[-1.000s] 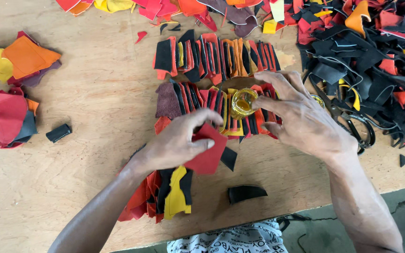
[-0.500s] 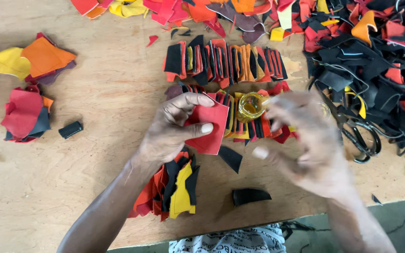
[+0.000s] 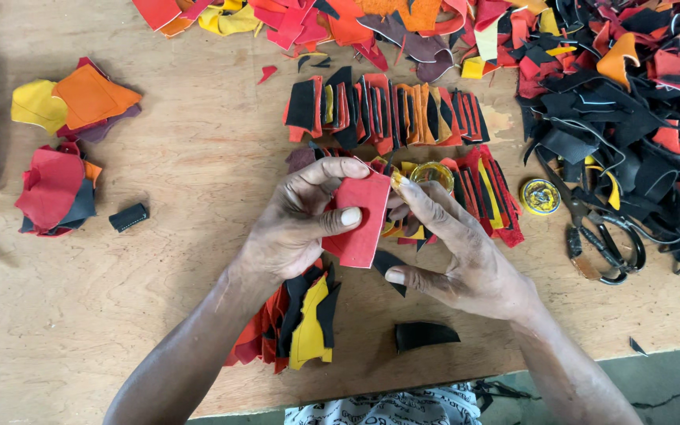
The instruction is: The person repeatedly picks up small, colorful fabric pieces from a pile on a wooden table. They apply a yellow adhesive from a small glass jar onto the edges of the fabric using their finger and then press the pieces together or set them aside.
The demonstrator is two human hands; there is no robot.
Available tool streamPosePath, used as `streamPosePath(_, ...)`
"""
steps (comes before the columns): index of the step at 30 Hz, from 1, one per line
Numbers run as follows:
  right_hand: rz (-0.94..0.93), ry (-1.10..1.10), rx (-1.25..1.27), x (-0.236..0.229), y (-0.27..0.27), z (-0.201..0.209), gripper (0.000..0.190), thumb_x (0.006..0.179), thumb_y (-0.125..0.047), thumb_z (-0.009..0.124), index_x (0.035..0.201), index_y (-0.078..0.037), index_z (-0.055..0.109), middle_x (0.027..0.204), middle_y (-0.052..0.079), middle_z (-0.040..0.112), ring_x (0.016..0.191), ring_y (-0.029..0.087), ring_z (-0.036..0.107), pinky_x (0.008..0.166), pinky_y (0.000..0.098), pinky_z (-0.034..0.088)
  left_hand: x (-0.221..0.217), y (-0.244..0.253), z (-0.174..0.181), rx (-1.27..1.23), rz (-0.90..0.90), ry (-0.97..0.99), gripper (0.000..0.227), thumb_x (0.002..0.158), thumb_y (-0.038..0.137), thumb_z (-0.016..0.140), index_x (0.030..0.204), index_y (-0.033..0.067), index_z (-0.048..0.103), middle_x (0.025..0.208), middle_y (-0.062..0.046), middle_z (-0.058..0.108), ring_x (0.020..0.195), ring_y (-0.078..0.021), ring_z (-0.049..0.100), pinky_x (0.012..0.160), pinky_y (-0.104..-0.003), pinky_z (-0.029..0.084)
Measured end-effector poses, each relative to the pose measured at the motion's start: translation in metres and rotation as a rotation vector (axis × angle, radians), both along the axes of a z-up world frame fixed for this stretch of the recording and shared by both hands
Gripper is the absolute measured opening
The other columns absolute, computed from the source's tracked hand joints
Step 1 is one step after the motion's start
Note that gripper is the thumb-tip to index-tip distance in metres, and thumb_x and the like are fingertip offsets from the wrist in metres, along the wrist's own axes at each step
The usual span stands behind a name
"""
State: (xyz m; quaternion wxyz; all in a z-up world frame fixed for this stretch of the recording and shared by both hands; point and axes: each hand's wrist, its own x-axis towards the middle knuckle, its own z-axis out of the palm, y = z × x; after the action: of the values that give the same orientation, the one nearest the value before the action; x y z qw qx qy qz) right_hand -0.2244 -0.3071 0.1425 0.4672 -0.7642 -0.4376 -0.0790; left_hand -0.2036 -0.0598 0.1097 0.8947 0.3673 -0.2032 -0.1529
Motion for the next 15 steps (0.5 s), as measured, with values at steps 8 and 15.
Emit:
streamPosePath(8, -0.064, -0.067, -0.082, -0.004, 0.003, 0.006, 0.093, 0.079, -0.011, 0.088, 0.157, -0.012, 0.037, 0.141, 0.018, 0.053, 0.128, 0.034, 0.057, 0.107, 0.0424, 0.049, 0.002, -0.002, 0.003, -0.042, -0.009, 0.056, 0.044, 0.090, -0.010, 0.076, 0.130, 0.0033, 0.064, 0.133, -0.008, 0.067, 0.125, -0.0186, 0.063, 0.107, -0.038, 0.055)
streamPosePath(15, -0.104, -0.055, -0.106, -0.014, 0.006, 0.004, 0.082, 0.081, -0.007, 0.085, 0.153, -0.018, 0.046, 0.138, 0.014, 0.055, 0.121, 0.028, 0.061, 0.097, 0.0376, 0.055, 0.006, -0.003, 0.003, -0.029, 0.079, 0.026, 0.045, 0.093, -0.009, 0.075, 0.134, 0.0020, 0.063, 0.132, -0.009, 0.066, 0.125, -0.0187, 0.063, 0.108, -0.037, 0.055)
